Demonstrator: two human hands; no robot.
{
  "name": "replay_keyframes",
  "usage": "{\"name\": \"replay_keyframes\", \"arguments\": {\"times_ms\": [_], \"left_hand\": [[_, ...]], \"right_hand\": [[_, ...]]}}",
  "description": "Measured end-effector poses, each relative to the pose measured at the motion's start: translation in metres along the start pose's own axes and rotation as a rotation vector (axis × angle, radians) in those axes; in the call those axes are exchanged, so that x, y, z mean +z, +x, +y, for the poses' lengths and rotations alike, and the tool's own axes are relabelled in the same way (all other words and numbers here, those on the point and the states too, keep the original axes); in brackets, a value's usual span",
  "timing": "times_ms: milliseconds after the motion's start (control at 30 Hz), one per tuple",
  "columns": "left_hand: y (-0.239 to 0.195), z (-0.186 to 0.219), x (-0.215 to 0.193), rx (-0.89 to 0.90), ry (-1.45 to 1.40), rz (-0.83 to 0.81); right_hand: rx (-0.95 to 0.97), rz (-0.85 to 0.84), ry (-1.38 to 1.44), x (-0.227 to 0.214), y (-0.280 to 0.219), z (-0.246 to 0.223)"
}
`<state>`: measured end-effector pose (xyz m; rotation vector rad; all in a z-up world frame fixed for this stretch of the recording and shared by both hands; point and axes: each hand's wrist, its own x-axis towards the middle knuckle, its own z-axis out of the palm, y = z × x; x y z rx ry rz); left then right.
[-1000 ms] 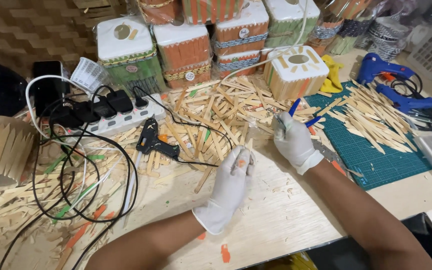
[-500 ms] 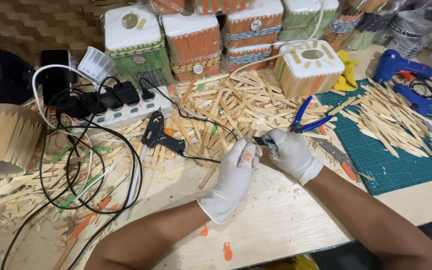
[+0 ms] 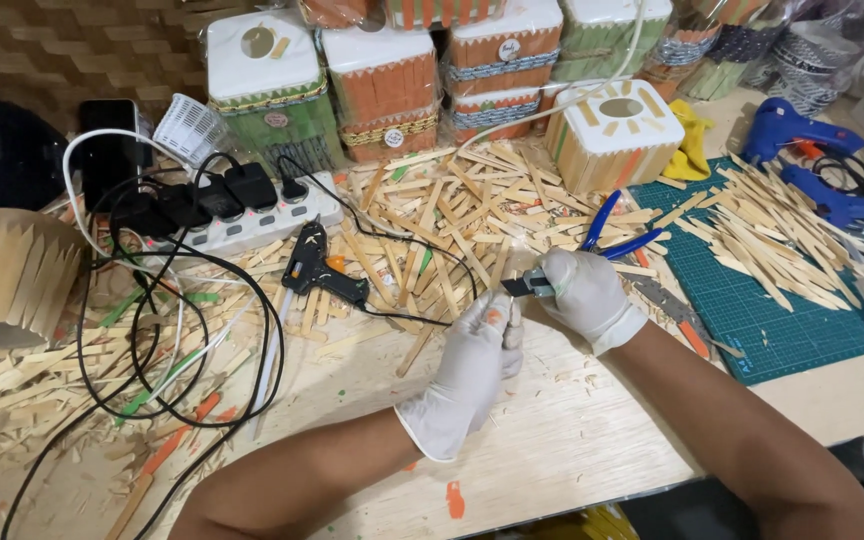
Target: Marking and trimming popsicle sticks using a pen and a hand-held cutter at a workshop table.
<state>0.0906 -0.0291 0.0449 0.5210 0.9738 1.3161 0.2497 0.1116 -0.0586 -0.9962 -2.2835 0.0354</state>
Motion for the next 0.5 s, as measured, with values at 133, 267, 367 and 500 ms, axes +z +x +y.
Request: {"name": "replay_keyframes", "arguments": {"times_ms": [133,267,367,500], "left_hand": [[-0.028,0.007,0.000,0.051,0.058,-0.070],[-0.017,-0.009,-0.005,0.053,0.142,-0.117],[-0.006,0.004,-0.008,0.246,0.389,-0.033],[0.007,0.010,-0.016,0.431,0.672,-0.019]], "right_hand": [[0.244,-0.093,-0.220,0.012,0.010,0.039],[0.337,0.059,-0.051,-0.028,0.020,0.029],[0.384,0.200,0.302,-0.023,0.017,0.021],[0.530,0.179,0.771,-0.048,0.023,-0.024]]}}
